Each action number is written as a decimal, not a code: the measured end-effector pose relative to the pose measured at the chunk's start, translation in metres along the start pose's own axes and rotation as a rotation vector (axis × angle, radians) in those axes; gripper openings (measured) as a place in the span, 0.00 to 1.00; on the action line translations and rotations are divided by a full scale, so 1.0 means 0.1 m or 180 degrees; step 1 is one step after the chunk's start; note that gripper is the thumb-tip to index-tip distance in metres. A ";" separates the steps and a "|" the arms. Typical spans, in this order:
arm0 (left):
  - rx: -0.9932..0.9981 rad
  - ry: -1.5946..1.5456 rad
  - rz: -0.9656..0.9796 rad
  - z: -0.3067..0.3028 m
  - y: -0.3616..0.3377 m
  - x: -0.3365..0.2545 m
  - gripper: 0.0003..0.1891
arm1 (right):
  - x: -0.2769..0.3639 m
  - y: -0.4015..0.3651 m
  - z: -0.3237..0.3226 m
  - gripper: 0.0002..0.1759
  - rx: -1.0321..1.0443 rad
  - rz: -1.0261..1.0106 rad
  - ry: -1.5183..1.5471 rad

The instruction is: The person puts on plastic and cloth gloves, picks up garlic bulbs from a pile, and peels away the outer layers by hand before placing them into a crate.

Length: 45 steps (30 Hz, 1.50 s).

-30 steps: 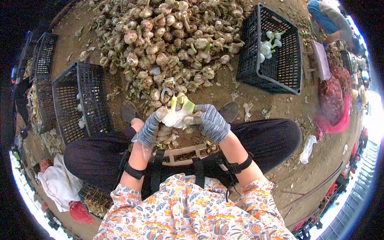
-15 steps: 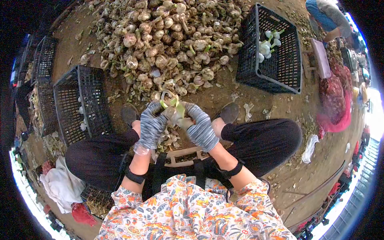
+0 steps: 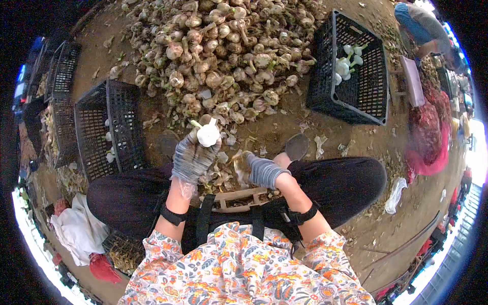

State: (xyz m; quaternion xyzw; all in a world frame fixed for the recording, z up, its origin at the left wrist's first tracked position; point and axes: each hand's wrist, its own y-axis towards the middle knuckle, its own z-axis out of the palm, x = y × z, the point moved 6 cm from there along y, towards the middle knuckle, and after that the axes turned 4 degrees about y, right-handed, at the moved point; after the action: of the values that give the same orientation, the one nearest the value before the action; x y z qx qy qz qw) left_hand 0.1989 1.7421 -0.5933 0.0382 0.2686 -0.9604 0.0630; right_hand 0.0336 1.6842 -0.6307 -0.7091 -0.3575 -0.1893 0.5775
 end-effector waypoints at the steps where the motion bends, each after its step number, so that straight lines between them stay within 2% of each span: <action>1: 0.0164 -0.0059 -0.0099 0.02 0.02 0.01 0.20 | 0.23 -0.11 -0.14 0.30 -0.0764 -0.0137 -0.0398; 2: 0.0173 -0.0060 -0.0094 0.00 0.02 0.01 0.20 | 0.44 -0.20 -0.23 0.27 -0.1530 -0.0270 -0.0794; 3: -0.0058 0.0115 -0.0116 -0.07 0.02 0.01 0.20 | 0.51 -0.16 -0.26 0.27 -0.1528 -0.0269 -0.0799; 5: -0.0554 0.0531 -0.0004 -0.17 -0.01 0.03 0.20 | 0.47 -0.13 -0.49 0.18 -0.2374 -0.0626 0.2159; 6: -0.0561 0.0535 -0.0022 -0.20 -0.03 0.05 0.20 | 0.49 -0.09 -0.48 0.18 -0.2382 -0.0612 0.2171; 8: -0.0478 0.1027 -0.0281 -0.30 -0.02 0.09 0.19 | 0.62 0.06 -0.42 0.12 -0.1885 -0.0878 0.2292; 9: -0.0349 0.1093 -0.0226 -0.45 -0.02 0.04 0.20 | 0.62 0.10 -0.31 0.11 -0.1557 -0.0211 0.1933; 10: -0.0936 0.1339 0.0093 -0.49 -0.04 -0.06 0.18 | 0.79 0.06 -0.24 0.10 -0.1307 -0.1261 0.1382; 12: -0.1424 0.1200 0.0561 -0.77 -0.07 -0.37 0.15 | 0.82 0.05 0.09 0.12 0.0422 -0.1124 0.1947; 13: -0.1570 0.0838 0.0822 -0.68 -0.15 -0.52 0.14 | 0.78 0.10 0.10 0.12 0.0440 -0.1102 0.1950; 14: -0.1715 0.0484 0.1080 -0.58 -0.26 -0.69 0.13 | 0.66 0.22 0.09 0.13 0.0237 -0.0961 0.1342; 16: -0.1317 0.0569 0.1961 -0.46 -0.46 -1.19 0.13 | 0.32 0.54 0.01 0.16 -0.0377 -0.0525 0.0359; 17: -0.1258 0.0645 0.2523 -0.53 -0.61 -1.53 0.13 | 0.16 0.68 -0.11 0.19 -0.0622 0.0177 -0.0255; 18: -0.1194 0.0718 0.3088 -0.62 -0.79 -1.88 0.14 | -0.15 0.91 -0.18 0.20 -0.0920 0.0312 -0.0264; 19: -0.1510 0.1112 0.3646 -0.77 -1.06 -2.25 0.14 | -0.42 1.10 -0.24 0.21 -0.1211 0.0443 -0.0274; 20: -0.1831 0.1517 0.4205 -0.85 -1.27 -2.49 0.15 | -0.40 1.02 -0.42 0.21 -0.1515 0.1132 0.0243; 21: -0.1957 0.0437 0.4273 -0.66 -1.33 -2.44 0.18 | -0.77 1.21 -0.34 0.20 -0.1460 0.1730 0.1284; 22: -0.2047 -0.0642 0.4275 -0.46 -1.38 -2.35 0.22 | -0.85 1.29 -0.30 0.20 -0.1430 0.1719 0.1278; 23: -0.1774 0.0379 0.4320 -0.57 -1.39 -2.50 0.23 | -0.86 1.31 -0.39 0.19 -0.2091 0.1443 0.0767; 24: -0.1244 -0.0051 0.3736 -0.48 -1.26 -2.41 0.20 | -0.78 1.29 -0.47 0.19 -0.2736 0.1137 0.0239; 25: -0.1148 0.0078 0.3485 -0.29 -1.15 -2.24 0.16 | -0.70 1.36 -0.43 0.19 -0.2355 0.1202 0.0401; 26: -0.1056 0.0206 0.3222 -0.13 -0.99 -2.04 0.12 | -0.66 1.43 -0.36 0.19 -0.2329 0.1189 0.0393; 28: -0.1006 0.0381 0.2584 -0.23 -0.69 -1.74 0.11 | -0.38 1.60 -0.22 0.18 -0.2546 0.0218 -0.0102; 29: -0.1423 0.0479 0.2524 -0.25 -0.55 -1.56 0.12 | -0.19 1.63 -0.15 0.17 -0.2340 0.0123 -0.0075; 30: -0.1838 0.0578 0.2451 -0.28 -0.41 -1.35 0.14 | -0.11 1.69 -0.01 0.18 -0.2674 -0.0125 -0.0587; 32: -0.2510 0.1808 0.2236 -0.67 -0.13 -1.03 0.12 | 0.32 1.66 0.06 0.20 -0.1926 0.0097 -0.0480; 34: -0.2421 0.2049 0.1270 -1.63 0.27 -0.81 0.16 | 0.37 1.73 0.17 0.22 -0.1880 0.0101 -0.0740; 36: -0.2516 0.3693 0.1488 -2.44 0.59 -0.64 0.20 | 0.31 1.73 0.20 0.20 -0.1962 0.0327 -0.0854; 37: -0.2503 0.3678 0.1481 -2.31 0.55 -0.60 0.20 | 0.39 1.63 0.12 0.17 -0.1277 0.0660 -0.0688; 38: -0.2661 0.4504 0.1631 -2.10 0.50 -0.60 0.21 | 0.34 1.62 0.08 0.17 -0.1292 0.0664 -0.0717; 39: -0.2794 0.5344 0.1788 -1.90 0.50 -0.61 0.22 | 0.22 1.66 0.12 0.17 -0.0886 0.0804 -0.0785; 40: -0.2763 0.5331 0.1822 -1.85 0.58 -0.62 0.22 | 0.11 1.68 0.15 0.19 -0.0486 0.0946 -0.0844; 41: -0.2540 0.5706 0.2059 -1.75 0.67 -0.62 0.25 | 0.07 1.66 0.12 0.18 -0.0616 0.0603 -0.0943; 42: -0.2304 0.6072 0.2296 -1.65 0.74 -0.61 0.27 | 0.03 1.61 0.08 0.18 -0.0634 0.0610 -0.0955; 43: -0.2439 0.6434 0.1938 -1.29 0.75 -0.59 0.27 | 0.00 1.56 0.00 0.18 -0.0764 0.0676 -0.0817; 44: -0.2426 0.6418 0.1975 -1.20 0.83 -0.58 0.27 | -0.03 1.53 -0.08 0.18 -0.0892 0.0735 -0.0682; 45: -0.2298 0.6812 0.1785 -1.11 0.94 -0.55 0.27 | -0.07 1.49 -0.12 0.19 -0.0857 0.0847 -0.0513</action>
State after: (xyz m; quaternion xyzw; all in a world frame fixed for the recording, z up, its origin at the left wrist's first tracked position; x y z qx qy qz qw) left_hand 0.2706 1.7254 -0.7304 0.8676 0.4247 -0.2577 0.0215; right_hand 0.1383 1.6588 -0.7338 -0.8338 -0.2771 -0.1000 0.4669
